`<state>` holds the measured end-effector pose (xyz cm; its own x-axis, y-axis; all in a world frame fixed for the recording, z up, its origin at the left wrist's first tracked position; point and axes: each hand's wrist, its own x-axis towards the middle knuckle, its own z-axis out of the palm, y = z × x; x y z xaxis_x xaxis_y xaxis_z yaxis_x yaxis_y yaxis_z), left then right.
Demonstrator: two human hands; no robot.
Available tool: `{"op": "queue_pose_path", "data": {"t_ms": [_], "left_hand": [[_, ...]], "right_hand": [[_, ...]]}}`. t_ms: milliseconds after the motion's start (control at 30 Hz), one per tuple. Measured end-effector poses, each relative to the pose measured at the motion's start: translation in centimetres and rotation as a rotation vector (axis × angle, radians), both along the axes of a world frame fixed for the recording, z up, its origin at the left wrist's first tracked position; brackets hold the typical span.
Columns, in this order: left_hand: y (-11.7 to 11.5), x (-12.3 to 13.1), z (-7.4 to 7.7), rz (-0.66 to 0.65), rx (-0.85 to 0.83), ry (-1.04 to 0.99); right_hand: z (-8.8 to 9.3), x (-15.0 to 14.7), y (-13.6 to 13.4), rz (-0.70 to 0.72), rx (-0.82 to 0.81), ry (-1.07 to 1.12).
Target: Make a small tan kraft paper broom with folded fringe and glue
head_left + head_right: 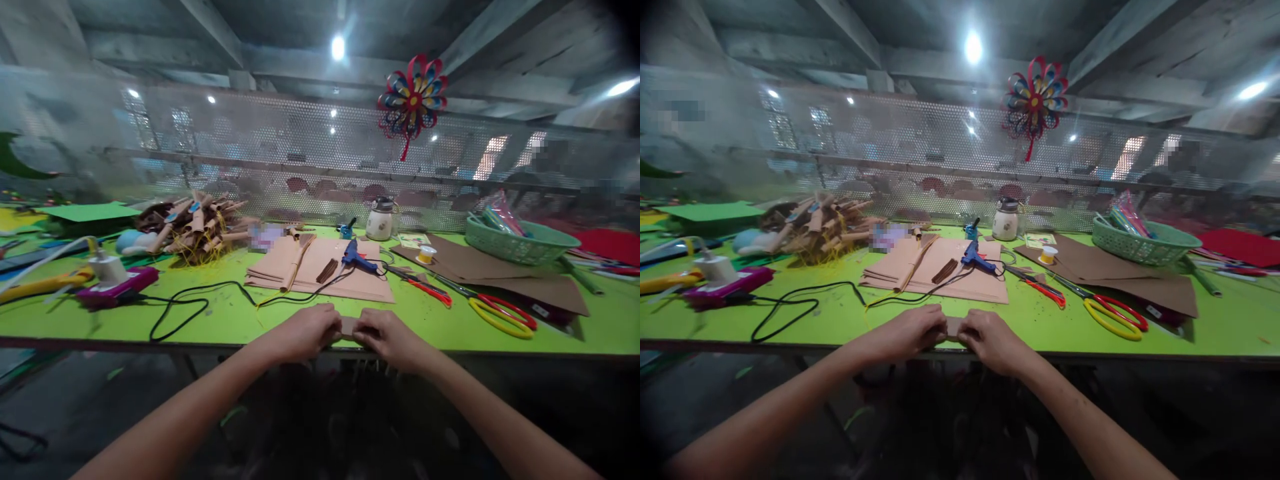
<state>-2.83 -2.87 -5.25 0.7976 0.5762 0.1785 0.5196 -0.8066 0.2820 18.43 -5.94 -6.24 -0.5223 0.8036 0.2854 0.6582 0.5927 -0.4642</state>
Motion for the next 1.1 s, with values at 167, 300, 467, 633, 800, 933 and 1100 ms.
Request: {"op": "queue_pose_path", "data": {"t_ms": [167,300,467,633,800,933,1100], "left_hand": [[0.0,0.1,0.7,0.022,-0.059,0.014],[0.1,-0.2,0.6,0.033,-0.047,0.005],[0.4,-0.7,0.2,0.041,-0.014,0.004],[0.4,-0.7,0.0,0.051,-0.019,-0.011],[0.3,-0.8,-0.6,0.051,0.012,-0.043],[0.5,-1.1,-1.1,0.049,0.043,-0.036],[0.5,-1.7,-1.0,0.045,0.098,-0.026]], "right_hand": [[1.0,0.3,0.9,0.004,-0.147,-0.051],[1.3,0.3,1.0,0.005,-0.177,-0.039],[1.3,0.7,1.0,0.073,-0.109,-0.051],[1.4,1.7,0.5,0.067,-0.093,-0.05],[1.2,2.0,0.1,0.034,-0.074,-0.024],[1.3,1.9,0.5,0.03,-0.127,-0.046],[1.3,1.9,0.7,0.023,-0.123,-0.089]]}}
